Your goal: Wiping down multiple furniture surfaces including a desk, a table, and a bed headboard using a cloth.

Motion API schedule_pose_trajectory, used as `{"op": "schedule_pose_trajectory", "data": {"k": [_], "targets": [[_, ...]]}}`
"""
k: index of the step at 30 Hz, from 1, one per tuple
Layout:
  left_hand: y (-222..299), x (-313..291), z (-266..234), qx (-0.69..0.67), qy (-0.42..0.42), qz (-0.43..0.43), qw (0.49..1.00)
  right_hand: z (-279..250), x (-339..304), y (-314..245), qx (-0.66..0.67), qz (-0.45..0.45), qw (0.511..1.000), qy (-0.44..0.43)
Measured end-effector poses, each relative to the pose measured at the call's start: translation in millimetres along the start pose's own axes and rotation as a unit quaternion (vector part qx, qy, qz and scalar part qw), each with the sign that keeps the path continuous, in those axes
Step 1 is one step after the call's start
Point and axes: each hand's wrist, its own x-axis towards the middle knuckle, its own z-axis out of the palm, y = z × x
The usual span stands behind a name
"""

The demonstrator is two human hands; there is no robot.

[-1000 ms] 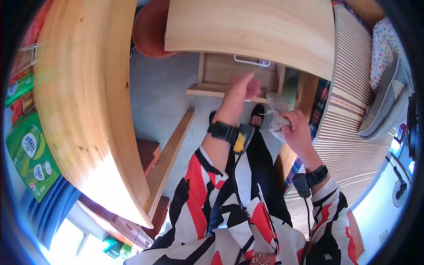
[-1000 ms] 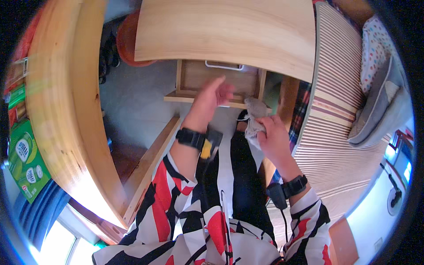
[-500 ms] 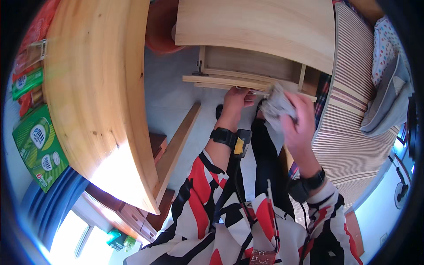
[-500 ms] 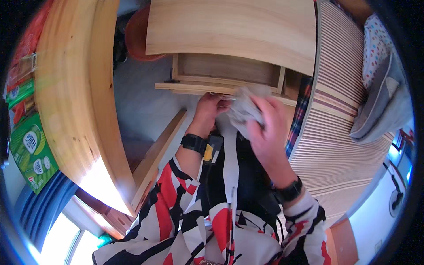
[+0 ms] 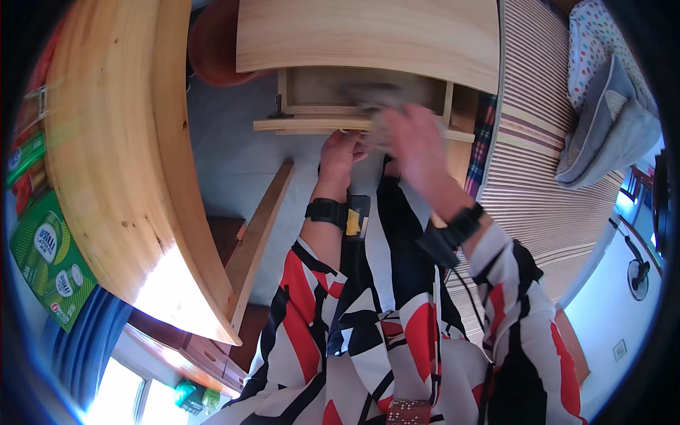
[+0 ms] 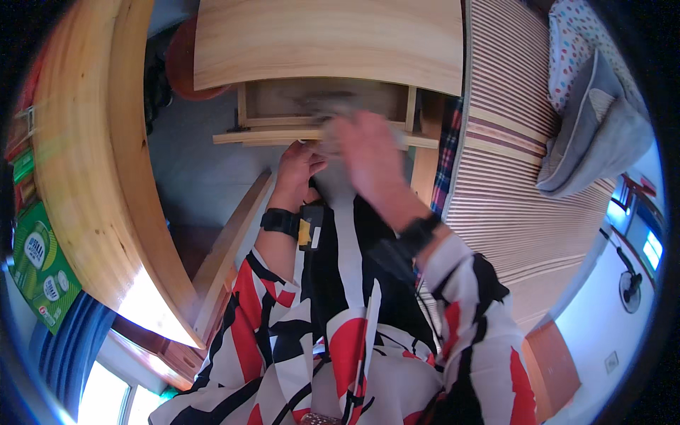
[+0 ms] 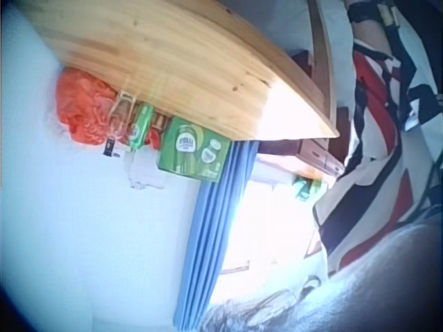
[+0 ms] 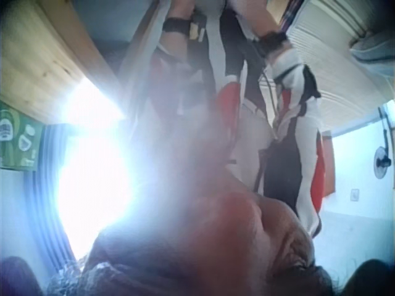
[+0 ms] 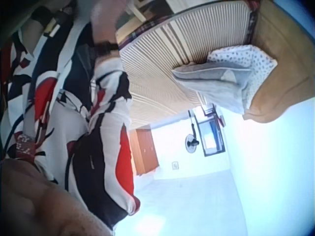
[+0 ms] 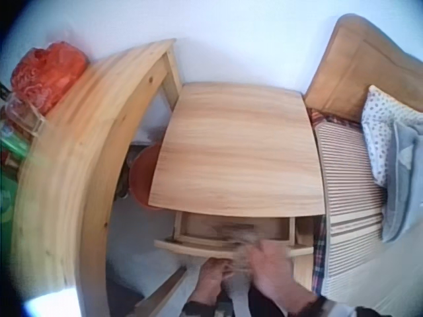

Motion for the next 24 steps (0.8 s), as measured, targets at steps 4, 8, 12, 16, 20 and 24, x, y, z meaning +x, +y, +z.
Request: {"op": "schedule_pose_trajectory", "data": {"k": [4,8,12,16,20,24], "targets": [[14.4,-7.3,37.7,-0.003,-0.024,-0.034,0.999,-63.6,-59.8,90.3,-0.144,0.087,0.986,0.004],[14.6,-8.3,22.7,0.008,-0.016,-0.046,0.999,-91.8,-60.2,69.8,-0.154,0.192,0.964,-0.098],[21.5,-0.7,33.4,-0.018,-0.013,-0.033,0.999,-96.9,-126.0,44.8,-0.024,0.1,0.938,-0.33],[55.7,28.7,49.2,-0.007,-0.015,0.0,1.0,-74.4,-154.4,10.6,0.15,0.214,0.904,-0.339],[75.4,44.9,58.7,0.072,0.01,0.018,0.997,-50.1,-131.1,15.3,0.153,0.239,0.938,-0.2],[37.1,24.1,37.8,0.078,-0.07,-0.166,0.981,-37.0,-115.9,31.7,0.163,0.254,0.94,-0.162]]}}
